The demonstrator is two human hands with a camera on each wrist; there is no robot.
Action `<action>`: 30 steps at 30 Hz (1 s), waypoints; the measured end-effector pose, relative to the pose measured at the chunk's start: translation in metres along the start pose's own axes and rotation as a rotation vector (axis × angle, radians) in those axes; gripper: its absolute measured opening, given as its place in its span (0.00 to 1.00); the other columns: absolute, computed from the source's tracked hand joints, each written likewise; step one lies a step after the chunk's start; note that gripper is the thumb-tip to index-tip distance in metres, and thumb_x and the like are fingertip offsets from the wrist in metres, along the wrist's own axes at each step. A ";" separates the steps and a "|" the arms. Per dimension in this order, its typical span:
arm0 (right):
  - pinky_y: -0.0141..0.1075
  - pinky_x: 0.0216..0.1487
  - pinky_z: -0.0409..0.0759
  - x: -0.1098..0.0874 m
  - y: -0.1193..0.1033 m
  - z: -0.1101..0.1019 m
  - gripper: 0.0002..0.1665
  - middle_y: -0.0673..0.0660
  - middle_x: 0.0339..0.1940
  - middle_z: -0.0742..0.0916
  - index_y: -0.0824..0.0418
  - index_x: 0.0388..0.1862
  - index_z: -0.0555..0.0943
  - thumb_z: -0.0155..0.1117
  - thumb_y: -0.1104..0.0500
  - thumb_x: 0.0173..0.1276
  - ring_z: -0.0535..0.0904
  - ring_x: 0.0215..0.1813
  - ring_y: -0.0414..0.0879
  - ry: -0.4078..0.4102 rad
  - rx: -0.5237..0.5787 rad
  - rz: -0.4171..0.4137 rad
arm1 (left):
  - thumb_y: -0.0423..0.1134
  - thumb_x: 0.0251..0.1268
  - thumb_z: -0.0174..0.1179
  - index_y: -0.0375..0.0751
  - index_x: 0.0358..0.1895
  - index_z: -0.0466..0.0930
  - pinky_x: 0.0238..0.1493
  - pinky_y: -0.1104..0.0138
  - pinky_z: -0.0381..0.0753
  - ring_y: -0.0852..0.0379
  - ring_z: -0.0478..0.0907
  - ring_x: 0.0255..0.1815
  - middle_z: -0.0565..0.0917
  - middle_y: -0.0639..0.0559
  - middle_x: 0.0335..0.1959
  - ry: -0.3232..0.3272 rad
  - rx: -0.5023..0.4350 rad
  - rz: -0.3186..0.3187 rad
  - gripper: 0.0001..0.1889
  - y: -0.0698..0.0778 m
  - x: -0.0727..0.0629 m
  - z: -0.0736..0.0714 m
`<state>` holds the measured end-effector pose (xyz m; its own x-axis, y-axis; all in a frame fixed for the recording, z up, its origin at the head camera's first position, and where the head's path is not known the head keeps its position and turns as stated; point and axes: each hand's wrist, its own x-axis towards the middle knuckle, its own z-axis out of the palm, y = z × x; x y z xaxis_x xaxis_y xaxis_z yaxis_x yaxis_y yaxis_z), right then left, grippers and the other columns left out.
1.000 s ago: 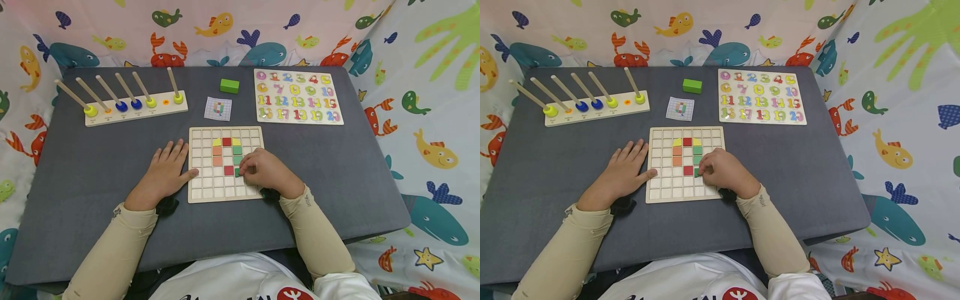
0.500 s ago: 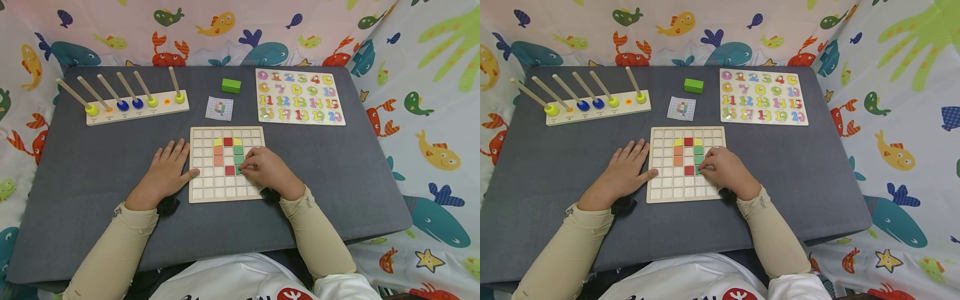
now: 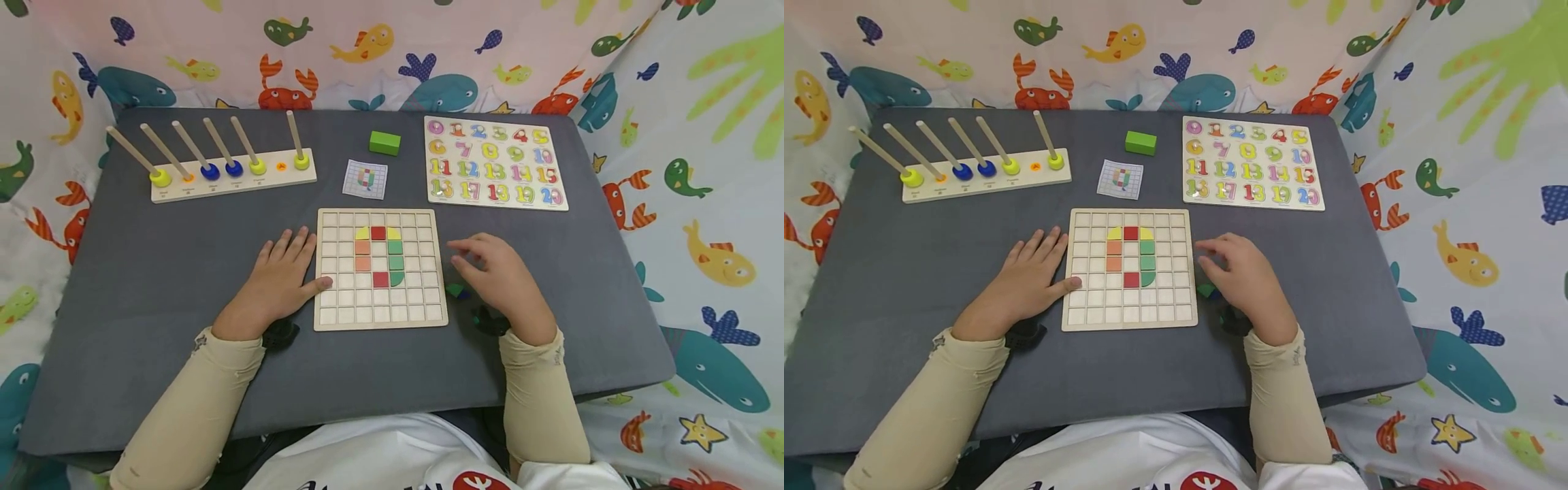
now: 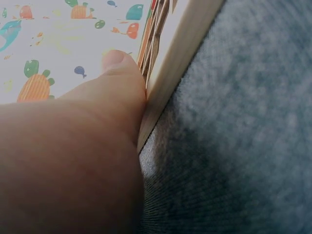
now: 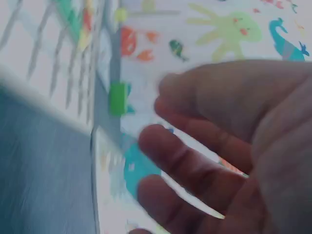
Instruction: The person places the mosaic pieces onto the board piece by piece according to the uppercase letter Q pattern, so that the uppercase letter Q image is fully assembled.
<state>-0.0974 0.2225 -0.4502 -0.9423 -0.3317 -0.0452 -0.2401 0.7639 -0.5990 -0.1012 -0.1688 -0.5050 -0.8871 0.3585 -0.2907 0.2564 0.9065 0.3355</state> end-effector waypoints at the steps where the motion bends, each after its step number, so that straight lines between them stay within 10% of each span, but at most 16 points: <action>1: 0.50 0.45 0.77 -0.006 0.003 -0.001 0.23 0.56 0.51 0.85 0.60 0.69 0.85 0.70 0.56 0.79 0.77 0.46 0.53 -0.016 -0.038 0.023 | 0.69 0.80 0.51 0.36 0.88 0.40 0.82 0.39 0.33 0.35 0.33 0.88 0.41 0.38 0.89 0.005 -0.002 0.003 0.52 0.000 -0.001 0.000; 6: 0.52 0.46 0.83 -0.028 0.015 0.017 0.29 0.57 0.52 0.87 0.59 0.69 0.85 0.78 0.53 0.72 0.83 0.48 0.53 -0.082 -0.198 0.056 | 0.68 0.80 0.51 0.35 0.88 0.42 0.82 0.38 0.34 0.35 0.34 0.88 0.42 0.37 0.89 0.017 0.000 0.006 0.52 0.001 -0.004 -0.003; 21: 0.56 0.48 0.86 -0.022 0.014 0.044 0.23 0.60 0.57 0.89 0.58 0.61 0.90 0.78 0.51 0.71 0.86 0.55 0.60 0.092 -0.368 0.043 | 0.68 0.81 0.51 0.34 0.88 0.41 0.82 0.37 0.34 0.33 0.34 0.87 0.42 0.37 0.89 0.018 -0.013 0.003 0.52 -0.006 -0.009 0.002; 30: 0.47 0.27 0.81 -0.028 0.013 0.038 0.23 0.58 0.55 0.89 0.51 0.63 0.90 0.75 0.51 0.69 0.85 0.39 0.55 0.114 -0.397 0.156 | 0.70 0.81 0.47 0.38 0.88 0.38 0.82 0.39 0.32 0.37 0.32 0.88 0.39 0.40 0.89 0.018 0.009 0.020 0.52 -0.003 -0.001 0.004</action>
<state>-0.0657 0.2205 -0.4870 -0.9887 -0.1494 -0.0090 -0.1431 0.9608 -0.2376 -0.0994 -0.1714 -0.5091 -0.8886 0.3725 -0.2678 0.2775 0.9012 0.3329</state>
